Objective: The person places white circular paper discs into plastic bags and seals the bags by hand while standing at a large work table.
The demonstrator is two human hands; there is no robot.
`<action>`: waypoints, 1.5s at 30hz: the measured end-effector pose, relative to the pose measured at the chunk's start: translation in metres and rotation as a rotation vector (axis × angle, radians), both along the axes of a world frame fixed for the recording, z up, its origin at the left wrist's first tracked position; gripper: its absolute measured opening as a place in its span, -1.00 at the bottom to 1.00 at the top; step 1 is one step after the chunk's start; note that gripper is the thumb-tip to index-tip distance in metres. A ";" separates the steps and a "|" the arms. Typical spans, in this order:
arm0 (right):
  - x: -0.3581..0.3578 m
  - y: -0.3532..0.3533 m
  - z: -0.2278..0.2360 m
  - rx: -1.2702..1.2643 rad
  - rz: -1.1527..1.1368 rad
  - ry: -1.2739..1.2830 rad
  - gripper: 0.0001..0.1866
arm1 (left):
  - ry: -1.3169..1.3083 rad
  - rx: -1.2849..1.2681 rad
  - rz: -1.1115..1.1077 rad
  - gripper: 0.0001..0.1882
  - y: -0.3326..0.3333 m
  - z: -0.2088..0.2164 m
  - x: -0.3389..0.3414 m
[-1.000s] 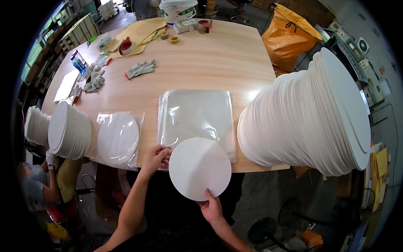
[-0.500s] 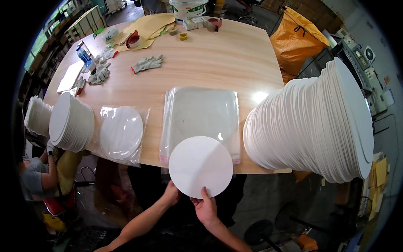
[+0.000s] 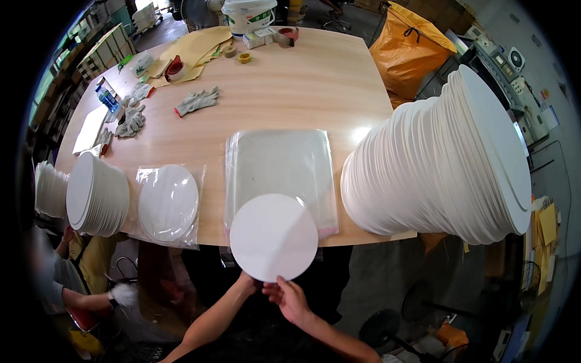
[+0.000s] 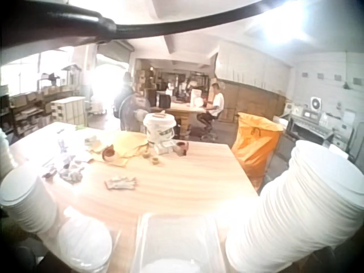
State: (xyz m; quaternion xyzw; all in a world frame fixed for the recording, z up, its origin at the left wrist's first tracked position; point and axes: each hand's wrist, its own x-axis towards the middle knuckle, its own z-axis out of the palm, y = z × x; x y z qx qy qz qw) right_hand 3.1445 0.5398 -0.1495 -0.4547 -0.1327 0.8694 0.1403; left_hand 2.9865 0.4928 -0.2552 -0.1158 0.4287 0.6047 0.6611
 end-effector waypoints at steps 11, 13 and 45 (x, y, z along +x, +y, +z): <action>-0.078 0.082 -0.013 0.108 -0.159 0.193 -0.70 | 0.121 0.120 -0.104 -0.64 0.004 0.028 0.002; -0.075 0.081 -0.011 0.114 -0.141 0.200 -0.67 | 0.127 0.130 -0.122 -0.64 0.001 0.027 -0.001; 0.060 0.101 -0.038 0.344 0.140 0.009 -0.70 | 1.541 0.071 -0.251 -0.88 0.002 0.155 -0.033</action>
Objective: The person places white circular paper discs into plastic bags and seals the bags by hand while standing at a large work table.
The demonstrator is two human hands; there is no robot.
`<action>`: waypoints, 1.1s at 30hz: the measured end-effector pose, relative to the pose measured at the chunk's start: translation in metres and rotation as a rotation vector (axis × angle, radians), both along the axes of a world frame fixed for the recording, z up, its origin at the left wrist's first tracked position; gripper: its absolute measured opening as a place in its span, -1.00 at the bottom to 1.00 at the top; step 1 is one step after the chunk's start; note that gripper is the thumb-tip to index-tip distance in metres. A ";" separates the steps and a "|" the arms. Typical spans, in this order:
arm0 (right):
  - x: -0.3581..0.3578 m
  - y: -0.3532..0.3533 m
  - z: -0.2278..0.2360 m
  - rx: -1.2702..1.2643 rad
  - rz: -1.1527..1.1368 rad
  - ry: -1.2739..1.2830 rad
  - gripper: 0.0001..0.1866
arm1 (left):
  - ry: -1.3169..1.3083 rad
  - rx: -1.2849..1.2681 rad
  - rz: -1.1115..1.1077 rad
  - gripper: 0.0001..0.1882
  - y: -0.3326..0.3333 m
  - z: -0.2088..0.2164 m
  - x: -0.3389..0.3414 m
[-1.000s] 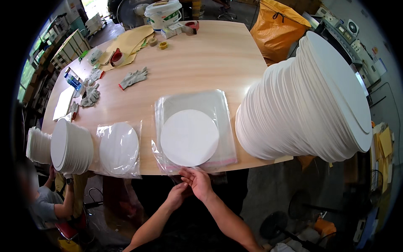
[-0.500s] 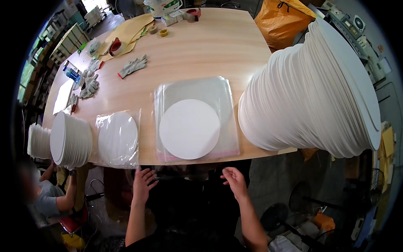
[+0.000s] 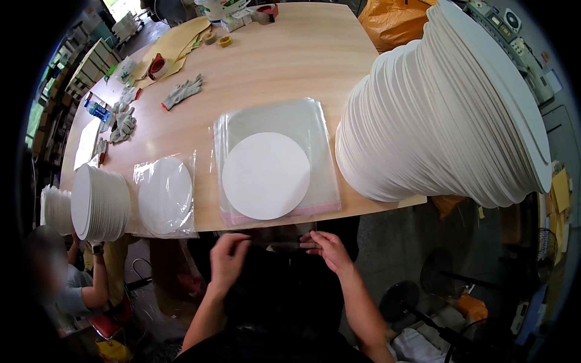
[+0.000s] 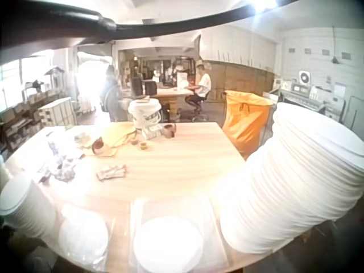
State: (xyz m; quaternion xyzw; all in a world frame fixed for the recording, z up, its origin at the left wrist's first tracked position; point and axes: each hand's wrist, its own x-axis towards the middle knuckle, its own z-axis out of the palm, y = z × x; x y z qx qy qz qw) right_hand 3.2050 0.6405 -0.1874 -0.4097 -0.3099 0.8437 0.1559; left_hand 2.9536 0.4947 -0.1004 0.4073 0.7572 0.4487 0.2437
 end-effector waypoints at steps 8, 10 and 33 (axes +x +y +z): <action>0.012 -0.016 -0.003 -0.085 -0.080 0.067 -0.67 | 0.394 0.102 -0.589 -0.87 0.076 -0.039 0.068; 0.014 -0.019 -0.006 -0.130 -0.131 0.097 -0.65 | 0.436 0.096 -0.618 -0.86 0.080 -0.044 0.075; -0.016 0.016 0.002 0.059 -0.020 -0.071 -0.42 | -0.871 0.094 1.025 -0.80 -0.332 -0.130 -0.182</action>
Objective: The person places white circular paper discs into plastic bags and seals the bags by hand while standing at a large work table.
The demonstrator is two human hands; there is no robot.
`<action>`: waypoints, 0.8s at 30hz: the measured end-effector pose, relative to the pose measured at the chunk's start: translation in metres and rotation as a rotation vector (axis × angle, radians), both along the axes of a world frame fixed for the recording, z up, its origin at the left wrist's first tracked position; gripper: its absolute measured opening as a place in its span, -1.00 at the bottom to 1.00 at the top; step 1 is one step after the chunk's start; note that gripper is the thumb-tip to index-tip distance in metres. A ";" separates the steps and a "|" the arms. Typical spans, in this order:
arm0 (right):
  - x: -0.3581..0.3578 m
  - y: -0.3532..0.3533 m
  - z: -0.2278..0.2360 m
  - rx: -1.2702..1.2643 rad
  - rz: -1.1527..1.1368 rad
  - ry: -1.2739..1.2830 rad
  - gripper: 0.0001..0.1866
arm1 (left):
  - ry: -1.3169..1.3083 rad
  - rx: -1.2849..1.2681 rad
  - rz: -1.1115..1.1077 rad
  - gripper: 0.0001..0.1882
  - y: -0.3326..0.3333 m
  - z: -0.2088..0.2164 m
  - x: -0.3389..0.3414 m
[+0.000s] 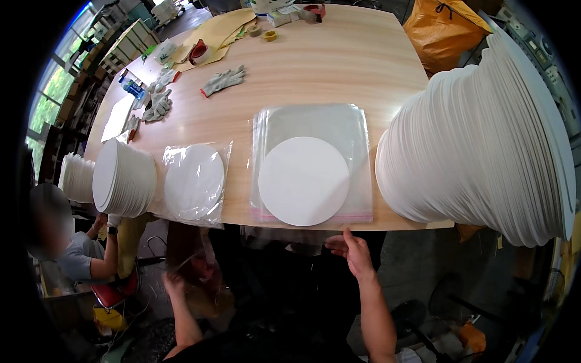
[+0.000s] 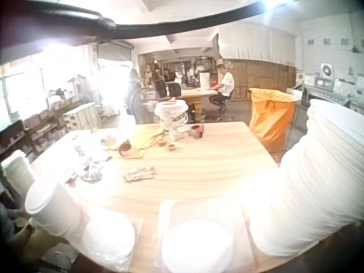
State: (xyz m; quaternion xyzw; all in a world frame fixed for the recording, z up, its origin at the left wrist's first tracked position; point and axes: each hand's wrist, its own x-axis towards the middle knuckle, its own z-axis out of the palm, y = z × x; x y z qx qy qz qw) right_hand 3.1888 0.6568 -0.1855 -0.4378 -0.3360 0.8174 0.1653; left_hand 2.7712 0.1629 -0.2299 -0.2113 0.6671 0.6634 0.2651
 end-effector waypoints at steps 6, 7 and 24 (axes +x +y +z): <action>0.032 0.006 -0.030 1.180 0.018 -0.654 -0.78 | -0.231 -0.082 0.072 -0.70 0.059 -0.048 0.064; 0.034 0.007 -0.024 1.365 0.053 -0.696 -0.83 | -0.012 -0.139 -0.226 -0.73 0.087 -0.035 0.068; 0.007 0.016 0.007 2.155 0.352 -0.773 -0.26 | 1.566 -0.570 -1.204 -0.53 0.212 0.082 0.060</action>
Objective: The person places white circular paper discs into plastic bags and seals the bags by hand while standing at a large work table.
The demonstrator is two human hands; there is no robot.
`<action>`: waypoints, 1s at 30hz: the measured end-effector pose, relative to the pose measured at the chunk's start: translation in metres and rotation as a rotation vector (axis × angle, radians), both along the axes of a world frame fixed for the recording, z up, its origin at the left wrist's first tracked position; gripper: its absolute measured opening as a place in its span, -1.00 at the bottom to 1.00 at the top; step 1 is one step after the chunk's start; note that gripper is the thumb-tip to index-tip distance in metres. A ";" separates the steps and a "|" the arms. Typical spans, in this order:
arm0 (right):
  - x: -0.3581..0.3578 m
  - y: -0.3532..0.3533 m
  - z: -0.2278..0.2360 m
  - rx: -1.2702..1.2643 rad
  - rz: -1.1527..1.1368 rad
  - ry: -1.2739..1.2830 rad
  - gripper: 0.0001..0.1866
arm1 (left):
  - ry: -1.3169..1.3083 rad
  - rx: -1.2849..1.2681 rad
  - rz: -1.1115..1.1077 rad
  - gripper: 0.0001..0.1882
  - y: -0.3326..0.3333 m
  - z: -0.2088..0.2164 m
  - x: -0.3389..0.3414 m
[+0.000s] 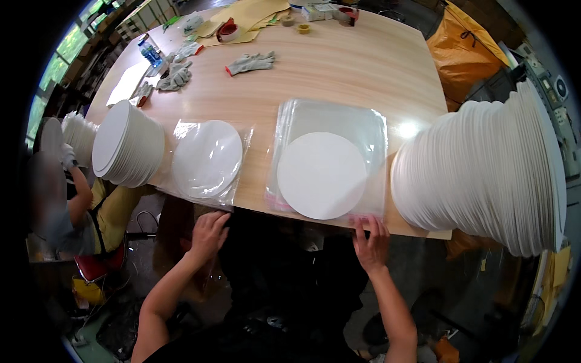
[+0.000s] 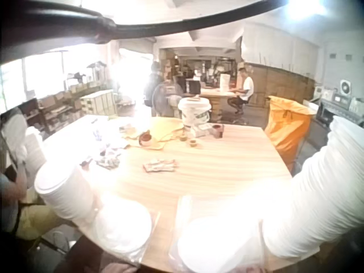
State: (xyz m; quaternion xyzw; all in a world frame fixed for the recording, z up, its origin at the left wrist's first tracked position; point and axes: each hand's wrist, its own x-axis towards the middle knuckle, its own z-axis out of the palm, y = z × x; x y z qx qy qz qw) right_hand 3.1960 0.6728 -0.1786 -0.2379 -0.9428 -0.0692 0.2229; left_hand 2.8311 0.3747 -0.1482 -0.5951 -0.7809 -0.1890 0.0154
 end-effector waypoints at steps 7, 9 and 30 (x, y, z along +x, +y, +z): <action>-0.028 0.019 0.002 0.024 0.201 -0.026 -0.40 | 0.314 -0.028 -0.259 -0.35 0.082 -0.036 0.005; -0.026 0.016 0.004 0.043 0.225 -0.063 -0.41 | 0.351 0.006 -0.271 -0.35 0.094 -0.042 0.001; 0.006 -0.004 0.053 -0.413 0.253 -0.016 -0.69 | -0.116 0.043 -0.400 -0.60 0.074 0.013 0.024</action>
